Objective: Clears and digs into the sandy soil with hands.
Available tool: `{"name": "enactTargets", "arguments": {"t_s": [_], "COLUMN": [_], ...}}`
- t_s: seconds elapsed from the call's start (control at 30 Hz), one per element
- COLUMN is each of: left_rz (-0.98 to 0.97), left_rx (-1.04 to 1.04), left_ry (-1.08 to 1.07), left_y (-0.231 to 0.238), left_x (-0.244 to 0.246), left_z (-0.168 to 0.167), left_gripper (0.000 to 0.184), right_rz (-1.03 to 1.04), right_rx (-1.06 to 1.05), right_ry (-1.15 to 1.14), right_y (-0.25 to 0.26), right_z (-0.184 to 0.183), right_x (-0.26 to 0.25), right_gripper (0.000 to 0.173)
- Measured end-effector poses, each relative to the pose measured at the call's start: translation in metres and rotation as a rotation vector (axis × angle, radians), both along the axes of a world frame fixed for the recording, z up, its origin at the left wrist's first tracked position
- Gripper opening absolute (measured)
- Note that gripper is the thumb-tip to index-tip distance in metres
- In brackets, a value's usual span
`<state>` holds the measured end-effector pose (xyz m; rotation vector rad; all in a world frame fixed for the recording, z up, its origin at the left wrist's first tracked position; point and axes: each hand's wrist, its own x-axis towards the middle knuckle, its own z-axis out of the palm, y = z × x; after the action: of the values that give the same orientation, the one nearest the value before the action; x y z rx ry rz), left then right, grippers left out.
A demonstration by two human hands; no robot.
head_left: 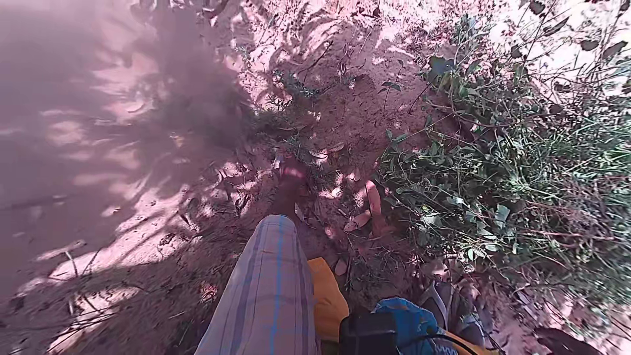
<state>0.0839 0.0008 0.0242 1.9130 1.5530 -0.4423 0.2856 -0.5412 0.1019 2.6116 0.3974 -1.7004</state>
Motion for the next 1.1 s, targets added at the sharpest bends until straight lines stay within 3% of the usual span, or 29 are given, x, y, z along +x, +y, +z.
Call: {"name": "enactTargets", "arguments": {"t_s": [0.03,0.07,0.1,0.13,0.17,0.2,0.27,0.33,0.4,0.5,0.53,0.6,0.67,0.8,0.97,1.1], "left_rz": [-0.084,-0.094,-0.179,-0.188,-0.176,-0.209,-0.405,-0.596,-0.707,-0.883,-0.952,-1.076,-1.134,-0.928,-0.606,-0.44], "left_rx": [0.137,0.441,0.024,-0.16,-0.102,-0.102,-0.205,-0.214,-0.176,0.004,-0.011,-0.106,-0.169,-0.264,-0.267,-0.252], "left_ry": [-0.068,-0.241,0.015,0.104,0.051,0.013,0.027,0.008,-0.123,-0.47,-0.459,-0.239,-0.031,-0.047,0.182,0.127], "left_y": [-0.005,-0.014,-0.001,0.004,-0.005,-0.018,-0.06,-0.102,-0.129,-0.157,-0.166,-0.181,-0.186,-0.148,-0.061,-0.026], "left_x": [-0.021,-0.041,-0.039,-0.036,-0.04,-0.04,-0.028,-0.008,0.012,0.048,0.064,0.096,0.115,0.1,-0.008,-0.076], "left_z": [-0.019,-0.057,-0.031,-0.033,-0.055,-0.065,-0.039,0.002,0.035,0.064,0.076,0.088,0.082,0.056,0.024,0.026], "left_gripper": [0.046,0.04,0.045,0.047,0.043,0.042,0.041,0.039,0.039,0.033,0.035,0.041,0.047,0.064,0.047,0.044], "right_rz": [0.147,0.136,-0.009,-0.134,-0.166,-0.12,-0.136,-0.141,-0.136,-0.043,-0.008,0.075,0.184,0.32,0.648,0.845], "right_rx": [0.394,0.345,-0.018,-0.188,-0.178,-0.023,0.113,0.129,0.216,0.533,0.619,0.778,0.909,0.926,0.702,0.79], "right_ry": [-0.098,-0.095,-0.022,-0.021,-0.025,-0.073,-0.128,-0.224,-0.373,-0.647,-0.718,-0.847,-0.927,-0.847,-0.69,-0.6], "right_y": [-0.036,-0.031,0.006,0.021,0.01,-0.021,-0.047,-0.038,-0.028,-0.007,0.002,0.02,0.046,0.109,0.216,0.319], "right_z": [-0.02,-0.018,-0.001,-0.002,-0.014,-0.035,-0.061,-0.068,-0.057,-0.024,-0.011,0.01,0.028,0.052,0.033,0.002], "right_x": [0.002,0.001,-0.001,-0.001,0.005,0.013,0.027,0.038,0.043,0.058,0.063,0.081,0.102,0.138,0.136,0.107], "right_gripper": [0.035,0.035,0.039,0.041,0.041,0.037,0.034,0.032,0.029,0.029,0.03,0.034,0.039,0.048,0.056,0.061]}}
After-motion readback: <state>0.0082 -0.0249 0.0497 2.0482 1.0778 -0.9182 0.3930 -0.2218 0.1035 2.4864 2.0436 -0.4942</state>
